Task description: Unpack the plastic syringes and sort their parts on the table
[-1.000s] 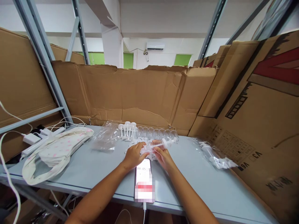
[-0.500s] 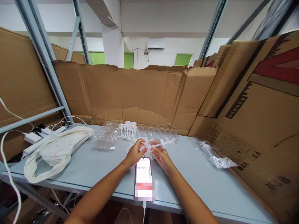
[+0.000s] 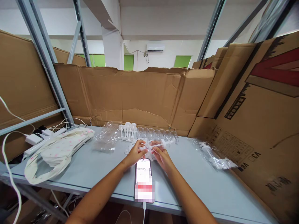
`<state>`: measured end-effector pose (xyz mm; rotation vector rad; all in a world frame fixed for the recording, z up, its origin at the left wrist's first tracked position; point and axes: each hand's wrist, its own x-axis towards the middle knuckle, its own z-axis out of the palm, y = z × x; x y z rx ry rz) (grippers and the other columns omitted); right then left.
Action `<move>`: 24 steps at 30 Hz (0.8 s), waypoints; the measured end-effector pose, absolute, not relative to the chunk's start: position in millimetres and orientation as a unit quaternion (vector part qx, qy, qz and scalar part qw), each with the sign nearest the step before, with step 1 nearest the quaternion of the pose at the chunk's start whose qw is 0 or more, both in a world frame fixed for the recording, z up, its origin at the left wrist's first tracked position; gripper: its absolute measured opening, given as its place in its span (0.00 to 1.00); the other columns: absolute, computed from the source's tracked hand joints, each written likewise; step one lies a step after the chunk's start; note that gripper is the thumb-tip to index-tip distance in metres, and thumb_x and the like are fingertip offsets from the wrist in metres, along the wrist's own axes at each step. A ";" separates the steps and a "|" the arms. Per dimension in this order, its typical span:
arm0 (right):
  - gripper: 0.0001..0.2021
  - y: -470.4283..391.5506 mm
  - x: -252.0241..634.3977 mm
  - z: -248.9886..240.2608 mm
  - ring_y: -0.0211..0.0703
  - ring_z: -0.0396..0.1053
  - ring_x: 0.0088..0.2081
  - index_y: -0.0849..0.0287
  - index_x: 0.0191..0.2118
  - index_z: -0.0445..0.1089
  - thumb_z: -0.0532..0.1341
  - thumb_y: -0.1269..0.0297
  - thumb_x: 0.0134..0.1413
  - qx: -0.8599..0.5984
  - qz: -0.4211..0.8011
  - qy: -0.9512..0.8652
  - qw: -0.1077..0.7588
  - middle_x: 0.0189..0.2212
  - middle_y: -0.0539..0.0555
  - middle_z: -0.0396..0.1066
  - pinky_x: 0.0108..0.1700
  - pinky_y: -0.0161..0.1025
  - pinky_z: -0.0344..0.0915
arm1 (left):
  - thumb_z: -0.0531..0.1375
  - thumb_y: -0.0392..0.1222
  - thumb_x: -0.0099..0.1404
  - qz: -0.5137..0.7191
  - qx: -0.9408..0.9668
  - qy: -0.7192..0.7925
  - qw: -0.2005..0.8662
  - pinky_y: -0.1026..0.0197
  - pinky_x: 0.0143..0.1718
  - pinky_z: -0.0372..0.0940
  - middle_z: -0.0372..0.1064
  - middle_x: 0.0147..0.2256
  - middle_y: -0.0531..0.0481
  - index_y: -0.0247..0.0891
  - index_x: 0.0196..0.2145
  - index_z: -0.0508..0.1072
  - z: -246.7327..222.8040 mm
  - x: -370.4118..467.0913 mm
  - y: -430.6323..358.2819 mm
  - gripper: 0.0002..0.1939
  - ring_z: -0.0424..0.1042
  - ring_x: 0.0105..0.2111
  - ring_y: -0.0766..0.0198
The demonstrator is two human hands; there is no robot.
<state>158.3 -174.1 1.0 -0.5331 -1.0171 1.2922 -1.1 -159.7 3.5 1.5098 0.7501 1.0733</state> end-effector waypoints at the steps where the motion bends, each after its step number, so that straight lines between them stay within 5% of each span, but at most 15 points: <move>1: 0.11 -173.6 158.7 1.3 0.35 0.62 0.28 0.54 0.34 0.69 0.67 0.65 0.42 -0.235 0.568 -0.441 0.653 0.29 0.48 0.68 0.30 0.35 0.59 | 0.63 0.51 0.51 0.461 0.632 0.313 0.539 0.68 0.23 0.59 0.64 0.34 0.54 0.41 0.41 0.59 4.6 -0.8 -160.6 0.24 0.66 0.21 0.74; 6: 0.13 -172.8 159.4 2.8 0.35 0.62 0.27 0.54 0.37 0.69 0.68 0.64 0.41 -0.239 0.568 -0.432 0.658 0.28 0.49 0.68 0.29 0.35 0.59 | 0.60 0.52 0.55 0.446 0.643 0.337 0.524 0.67 0.22 0.57 0.66 0.26 0.54 0.37 0.31 0.61 4.2 -1.3 -157.0 0.17 0.63 0.20 0.72; 17: 0.18 -178.2 160.1 3.1 0.37 0.64 0.30 0.51 0.40 0.69 0.68 0.66 0.39 -0.244 0.569 -0.436 0.653 0.31 0.49 0.70 0.32 0.36 0.61 | 0.45 0.68 0.56 0.416 0.571 0.428 0.563 0.66 0.17 0.44 0.46 0.13 0.61 0.40 0.20 0.53 6.4 -6.2 -149.2 0.27 0.46 0.13 0.73; 20: 0.18 -176.4 163.5 4.2 0.38 0.64 0.30 0.51 0.40 0.69 0.69 0.65 0.38 -0.249 0.553 -0.419 0.676 0.30 0.48 0.70 0.32 0.36 0.62 | 0.46 0.64 0.58 0.455 0.622 0.497 0.398 0.66 0.21 0.48 0.52 0.16 0.58 0.39 0.21 0.57 13.8 -18.3 -145.9 0.24 0.52 0.16 0.71; 24: 0.17 -173.9 166.6 6.7 0.38 0.64 0.29 0.53 0.38 0.70 0.69 0.63 0.38 -0.263 0.545 -0.389 0.694 0.31 0.50 0.70 0.27 0.36 0.61 | 0.56 0.49 0.58 0.411 0.720 0.544 0.130 0.65 0.29 0.54 0.65 0.26 0.55 0.40 0.30 0.67 16.6 -31.6 -141.9 0.09 0.63 0.28 0.66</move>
